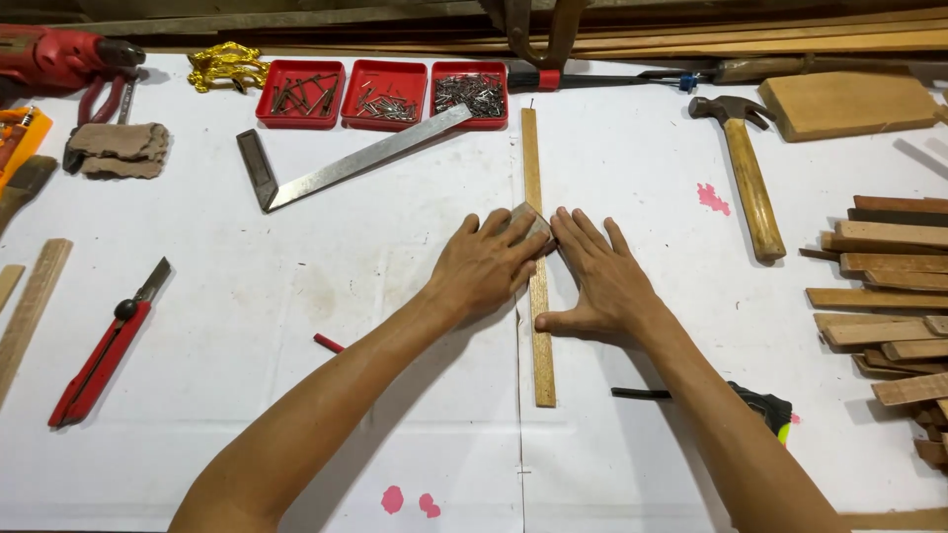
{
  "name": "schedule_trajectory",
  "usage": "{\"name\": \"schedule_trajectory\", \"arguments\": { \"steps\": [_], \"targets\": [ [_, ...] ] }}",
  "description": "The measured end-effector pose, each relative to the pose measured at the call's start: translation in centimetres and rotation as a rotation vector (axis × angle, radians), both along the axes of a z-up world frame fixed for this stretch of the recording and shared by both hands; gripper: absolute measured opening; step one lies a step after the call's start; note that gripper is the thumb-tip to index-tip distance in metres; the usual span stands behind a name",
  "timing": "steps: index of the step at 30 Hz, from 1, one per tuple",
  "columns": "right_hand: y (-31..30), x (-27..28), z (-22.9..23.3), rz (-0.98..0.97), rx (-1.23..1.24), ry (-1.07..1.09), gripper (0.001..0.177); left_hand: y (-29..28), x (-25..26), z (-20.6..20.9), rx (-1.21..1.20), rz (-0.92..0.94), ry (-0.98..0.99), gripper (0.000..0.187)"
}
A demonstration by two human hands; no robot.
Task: Sanding small wooden strips on a workbench.
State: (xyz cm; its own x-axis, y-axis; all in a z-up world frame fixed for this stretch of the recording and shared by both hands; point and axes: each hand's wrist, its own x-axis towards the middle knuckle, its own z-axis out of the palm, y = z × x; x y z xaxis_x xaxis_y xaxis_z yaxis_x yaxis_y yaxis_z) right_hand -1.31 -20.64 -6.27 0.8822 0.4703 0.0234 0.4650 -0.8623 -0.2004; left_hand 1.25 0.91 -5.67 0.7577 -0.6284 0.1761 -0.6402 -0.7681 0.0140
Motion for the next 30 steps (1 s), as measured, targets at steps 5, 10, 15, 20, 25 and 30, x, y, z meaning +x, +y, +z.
{"name": "schedule_trajectory", "arguments": {
  "steps": [5,10,15,20,25,30],
  "targets": [
    [0.0,0.3,-0.1,-0.013,0.006,0.011,0.153,-0.5,1.4,0.4,-0.033,0.045,0.054,0.042],
    [0.0,0.2,0.0,-0.007,-0.008,-0.019,0.148,-0.1,-1.2,1.4,0.014,0.019,-0.019,0.047],
    [0.0,-0.2,0.2,-0.007,-0.035,0.003,0.134,0.1,-5.0,0.6,0.056,0.002,0.098,0.046],
    [0.0,0.6,-0.6,-0.02,-0.099,0.006,0.136,0.5,-6.9,1.4,0.057,-0.019,0.056,0.045],
    [-0.2,0.5,-0.5,-0.023,-0.092,0.037,0.138,0.6,-6.0,2.4,0.093,-0.016,0.131,0.042],
    [-0.2,0.7,-0.3,-0.009,-0.094,0.061,0.147,0.6,-1.9,1.1,0.01,-0.006,0.046,0.044]
  ]
}}
